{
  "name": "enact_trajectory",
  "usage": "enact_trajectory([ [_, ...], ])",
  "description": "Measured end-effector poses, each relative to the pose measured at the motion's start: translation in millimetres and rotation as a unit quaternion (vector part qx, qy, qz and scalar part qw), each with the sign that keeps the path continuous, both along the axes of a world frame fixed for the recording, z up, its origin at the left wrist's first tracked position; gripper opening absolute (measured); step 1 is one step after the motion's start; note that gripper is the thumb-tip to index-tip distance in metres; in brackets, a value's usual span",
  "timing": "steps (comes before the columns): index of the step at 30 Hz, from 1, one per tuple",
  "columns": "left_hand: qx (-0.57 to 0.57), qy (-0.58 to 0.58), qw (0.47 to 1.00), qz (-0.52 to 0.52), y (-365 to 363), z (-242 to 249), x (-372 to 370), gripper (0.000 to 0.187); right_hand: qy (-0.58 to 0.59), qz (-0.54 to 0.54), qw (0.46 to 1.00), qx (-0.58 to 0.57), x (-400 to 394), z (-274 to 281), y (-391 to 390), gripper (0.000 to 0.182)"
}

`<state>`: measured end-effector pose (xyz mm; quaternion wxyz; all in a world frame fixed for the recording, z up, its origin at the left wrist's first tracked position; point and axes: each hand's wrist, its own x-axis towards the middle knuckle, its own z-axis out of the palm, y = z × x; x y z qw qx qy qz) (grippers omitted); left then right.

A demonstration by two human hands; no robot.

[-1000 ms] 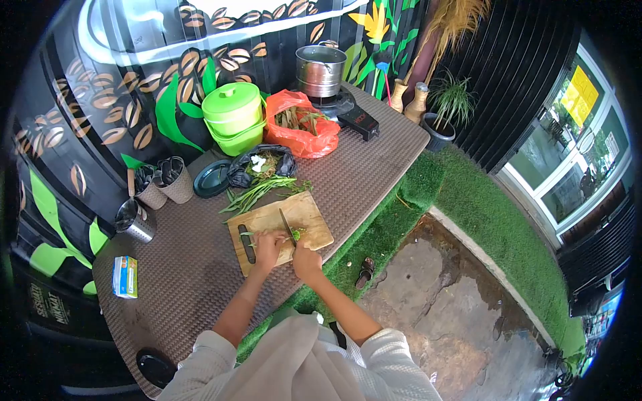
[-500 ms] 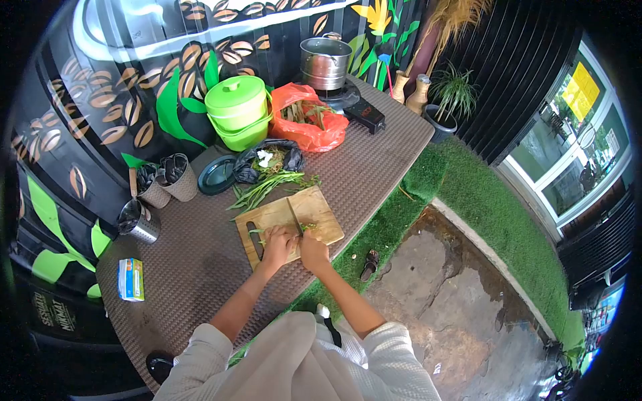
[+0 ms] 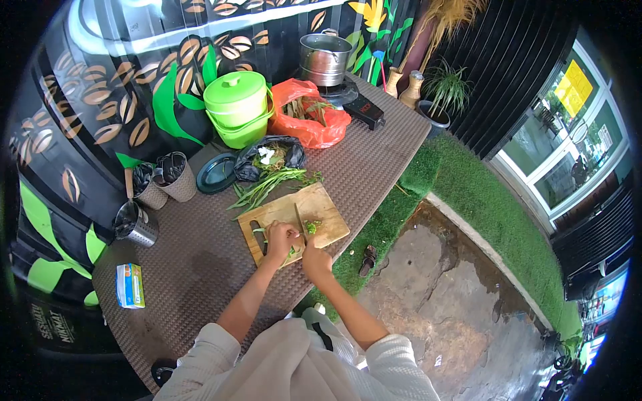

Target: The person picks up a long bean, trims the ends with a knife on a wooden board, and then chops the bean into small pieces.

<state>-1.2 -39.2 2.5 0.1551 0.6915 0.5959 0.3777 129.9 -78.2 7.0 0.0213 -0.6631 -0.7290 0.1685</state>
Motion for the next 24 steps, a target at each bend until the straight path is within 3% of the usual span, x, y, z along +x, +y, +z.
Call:
enact_trajectory([
  [2, -0.011, 0.016, 1.0, 0.0, -4, 2, 1, 0.003, -0.032, -0.011, 0.999, 0.025, -2, -7, -4, 0.035],
  [7, 0.046, 0.086, 0.995, 0.031, -9, -15, 6, 0.009, 0.053, 0.028, 0.997, 0.045, 1, 0, 24, 0.029],
  [14, 0.003, 0.058, 0.998, 0.019, -9, -7, 10, 0.012, 0.035, -0.009, 0.999, 0.028, 1, -9, 5, 0.026],
  [17, -0.014, 0.007, 1.0, 0.006, -10, 1, 11, 0.013, 0.056, 0.082, 0.994, 0.048, 12, -4, 29, 0.03],
  [24, 0.007, 0.051, 0.999, 0.004, -13, -5, 15, 0.027, 0.019, 0.021, 1.0, 0.007, 7, 5, 1, 0.025],
])
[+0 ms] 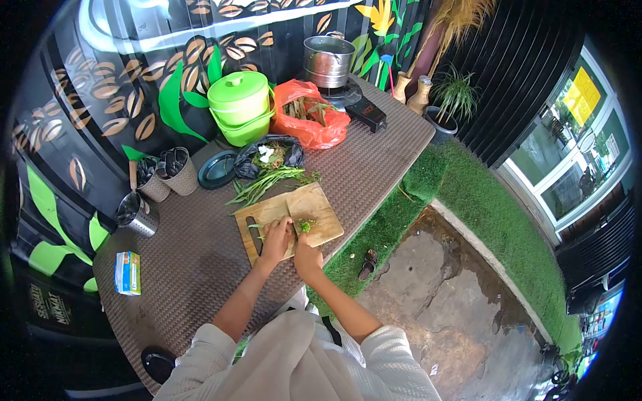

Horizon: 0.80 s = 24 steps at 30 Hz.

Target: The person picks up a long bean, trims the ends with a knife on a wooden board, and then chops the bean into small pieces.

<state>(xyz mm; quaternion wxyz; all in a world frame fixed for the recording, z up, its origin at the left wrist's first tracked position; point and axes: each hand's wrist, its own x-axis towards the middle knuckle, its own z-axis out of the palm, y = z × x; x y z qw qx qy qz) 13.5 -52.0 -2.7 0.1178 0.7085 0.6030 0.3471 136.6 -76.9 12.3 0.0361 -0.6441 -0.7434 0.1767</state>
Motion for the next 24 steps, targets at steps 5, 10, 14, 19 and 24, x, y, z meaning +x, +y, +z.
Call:
enact_trajectory([
  [5, 0.017, -0.011, 1.0, -0.021, -1, 1, -3, 0.024, 0.046, 0.063, 0.997, 0.028, 4, 0, 29, 0.025],
  [10, -0.02, -0.084, 0.995, -0.044, 8, 0, -12, 0.022, 0.016, 0.027, 0.999, 0.014, 1, -1, 5, 0.025],
  [14, -0.037, -0.113, 0.992, -0.029, 22, -15, -17, 0.016, 0.023, 0.043, 0.999, 0.018, -3, -7, 26, 0.025],
  [19, -0.078, -0.153, 0.985, -0.009, 25, -13, -15, 0.006, 0.034, 0.022, 0.999, -0.01, 2, 5, 7, 0.027],
  [24, -0.095, -0.159, 0.983, 0.004, 19, -11, -12, 0.002, 0.052, 0.02, 0.998, 0.006, -5, -6, 16, 0.032],
])
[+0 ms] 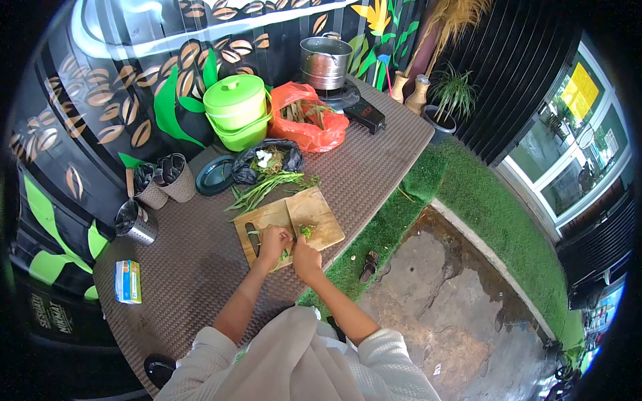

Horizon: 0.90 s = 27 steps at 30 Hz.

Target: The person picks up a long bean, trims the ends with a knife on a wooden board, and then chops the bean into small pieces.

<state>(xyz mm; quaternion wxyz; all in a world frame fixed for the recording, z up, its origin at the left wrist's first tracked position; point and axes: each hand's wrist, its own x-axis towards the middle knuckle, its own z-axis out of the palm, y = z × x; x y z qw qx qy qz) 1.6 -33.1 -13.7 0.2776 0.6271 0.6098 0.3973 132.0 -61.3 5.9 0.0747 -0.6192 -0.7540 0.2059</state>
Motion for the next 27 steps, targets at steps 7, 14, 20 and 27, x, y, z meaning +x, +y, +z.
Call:
enact_trajectory([
  [7, 0.091, 0.107, 0.99, 0.005, -15, 15, 5, 0.015, -0.011, -0.003, 1.0, -0.011, 3, 7, -12, 0.03],
  [14, 0.08, 0.063, 0.995, 0.01, -20, 9, 8, 0.031, -0.004, 0.012, 1.0, -0.003, 3, -2, 7, 0.032],
  [20, 0.081, 0.047, 0.996, 0.012, -19, 0, 8, 0.029, -0.027, -0.017, 0.999, -0.016, -8, 4, -4, 0.035],
  [27, 0.06, -0.02, 0.998, 0.0, -19, 10, 7, 0.03, -0.038, -0.026, 0.998, -0.031, -5, 12, -14, 0.036],
])
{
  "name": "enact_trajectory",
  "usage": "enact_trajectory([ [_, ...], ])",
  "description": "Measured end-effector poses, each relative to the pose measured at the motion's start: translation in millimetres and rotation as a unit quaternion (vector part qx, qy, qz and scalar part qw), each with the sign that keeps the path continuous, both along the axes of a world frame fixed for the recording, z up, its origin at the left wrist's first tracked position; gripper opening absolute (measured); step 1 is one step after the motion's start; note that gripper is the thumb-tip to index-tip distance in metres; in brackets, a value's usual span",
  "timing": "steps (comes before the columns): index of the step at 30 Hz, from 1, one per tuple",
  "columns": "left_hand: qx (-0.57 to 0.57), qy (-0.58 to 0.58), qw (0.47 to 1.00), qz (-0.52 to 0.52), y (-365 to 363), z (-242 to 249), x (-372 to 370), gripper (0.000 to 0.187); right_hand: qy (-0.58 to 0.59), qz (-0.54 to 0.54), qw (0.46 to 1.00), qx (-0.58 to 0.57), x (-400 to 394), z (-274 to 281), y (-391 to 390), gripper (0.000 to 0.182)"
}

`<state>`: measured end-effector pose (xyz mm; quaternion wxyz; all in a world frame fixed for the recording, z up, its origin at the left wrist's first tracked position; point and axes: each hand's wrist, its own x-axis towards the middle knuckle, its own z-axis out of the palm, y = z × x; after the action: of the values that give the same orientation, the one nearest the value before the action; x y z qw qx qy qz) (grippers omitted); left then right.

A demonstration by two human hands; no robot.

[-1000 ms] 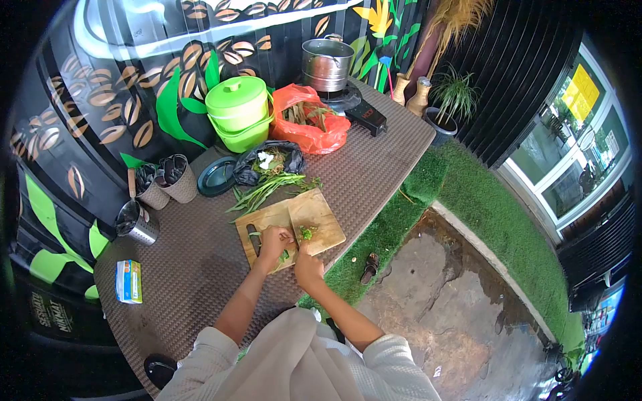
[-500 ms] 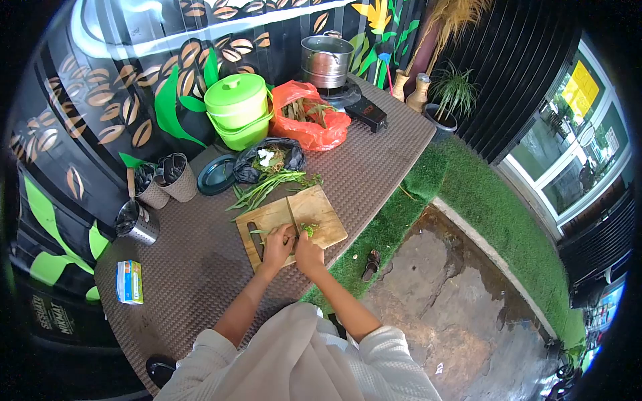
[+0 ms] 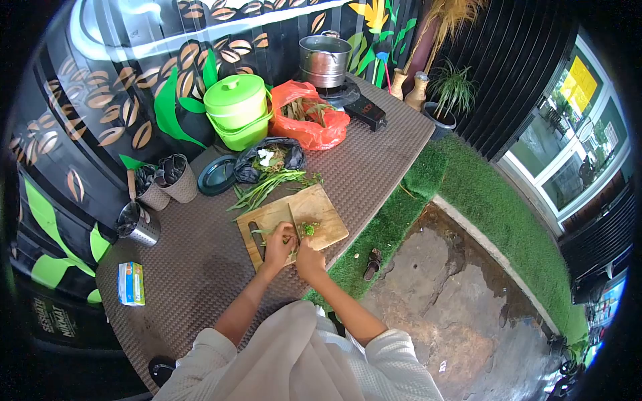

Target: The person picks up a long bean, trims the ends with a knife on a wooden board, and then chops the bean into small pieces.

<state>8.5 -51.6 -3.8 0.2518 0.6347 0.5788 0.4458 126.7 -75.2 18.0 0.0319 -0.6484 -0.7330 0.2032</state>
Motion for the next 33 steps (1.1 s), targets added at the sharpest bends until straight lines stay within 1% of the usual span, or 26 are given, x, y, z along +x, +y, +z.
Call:
enact_trajectory([
  [2, -0.034, -0.074, 0.997, 0.006, 5, -8, -2, 0.022, -0.006, 0.006, 1.0, 0.005, -4, -2, 2, 0.035],
  [3, -0.034, -0.075, 0.997, 0.007, 7, -4, -2, 0.022, -0.009, 0.015, 1.0, 0.01, -5, -4, 5, 0.035],
  [5, -0.036, -0.021, 0.999, 0.021, 9, 5, -4, 0.02, -0.002, 0.018, 1.0, 0.02, -1, -6, 16, 0.033],
  [6, -0.044, -0.028, 0.998, 0.021, 11, 6, -4, 0.016, 0.018, 0.03, 0.999, 0.01, 4, -1, 20, 0.033],
  [7, -0.043, -0.027, 0.999, 0.02, 13, 0, -6, 0.016, 0.038, 0.043, 0.998, 0.001, 6, 4, 23, 0.032],
  [9, -0.016, -0.056, 0.998, -0.006, 17, -14, -8, 0.019, 0.046, 0.033, 0.998, -0.014, 6, 4, 15, 0.034],
  [11, -0.002, -0.046, 0.999, 0.011, 14, -14, -6, 0.021, 0.024, 0.003, 1.0, 0.021, 1, -7, 1, 0.033],
  [13, 0.01, -0.037, 0.999, 0.026, 11, -14, -2, 0.023, 0.029, -0.005, 0.999, 0.027, -5, -14, 2, 0.033],
  [15, 0.083, 0.04, 0.995, 0.031, 8, -16, 0, 0.024, 0.036, -0.012, 0.999, 0.031, -5, -17, 7, 0.033],
  [17, 0.08, 0.026, 0.996, 0.023, 7, -18, -1, 0.023, 0.054, 0.031, 0.997, 0.037, 5, -15, 18, 0.032],
  [19, 0.083, 0.01, 0.996, 0.017, 8, -15, -2, 0.022, 0.064, 0.04, 0.997, 0.024, 7, -10, 18, 0.032],
  [21, 0.012, -0.062, 0.998, 0.018, 8, -12, -3, 0.021, 0.046, 0.008, 0.999, 0.003, 3, -7, 6, 0.031],
  [22, 0.013, -0.063, 0.998, 0.018, 9, -9, -3, 0.021, 0.045, 0.008, 0.999, 0.004, -1, -11, 3, 0.031],
  [24, -0.084, -0.108, 0.99, 0.034, 12, -9, -3, 0.02, 0.005, 0.002, 1.0, 0.012, -8, -17, -2, 0.032],
  [25, -0.085, -0.109, 0.99, 0.034, 14, -10, -3, 0.02, 0.004, 0.002, 1.0, 0.01, -7, -18, 1, 0.032],
  [27, -0.053, -0.073, 0.996, 0.001, 17, -8, -5, 0.02, -0.006, 0.0, 0.999, 0.041, -6, -16, 12, 0.035],
  [28, -0.059, -0.072, 0.996, -0.013, 16, -4, -5, 0.019, -0.017, 0.017, 0.999, 0.045, -3, -11, 15, 0.03],
  [29, -0.058, -0.071, 0.996, -0.013, 15, -1, -5, 0.019, -0.016, 0.017, 0.999, 0.046, 0, -10, 16, 0.03],
  [31, -0.02, -0.063, 0.997, -0.041, 12, 4, -6, 0.015, 0.013, -0.004, 0.999, 0.046, 6, -16, 23, 0.042],
  [32, -0.02, -0.062, 0.997, -0.04, 12, 7, -8, 0.015, 0.029, 0.002, 0.999, 0.038, 12, -19, 25, 0.05],
  [33, -0.034, -0.065, 0.996, -0.046, 14, 6, -12, 0.012, 0.03, 0.003, 0.999, 0.038, 15, -17, 25, 0.05],
])
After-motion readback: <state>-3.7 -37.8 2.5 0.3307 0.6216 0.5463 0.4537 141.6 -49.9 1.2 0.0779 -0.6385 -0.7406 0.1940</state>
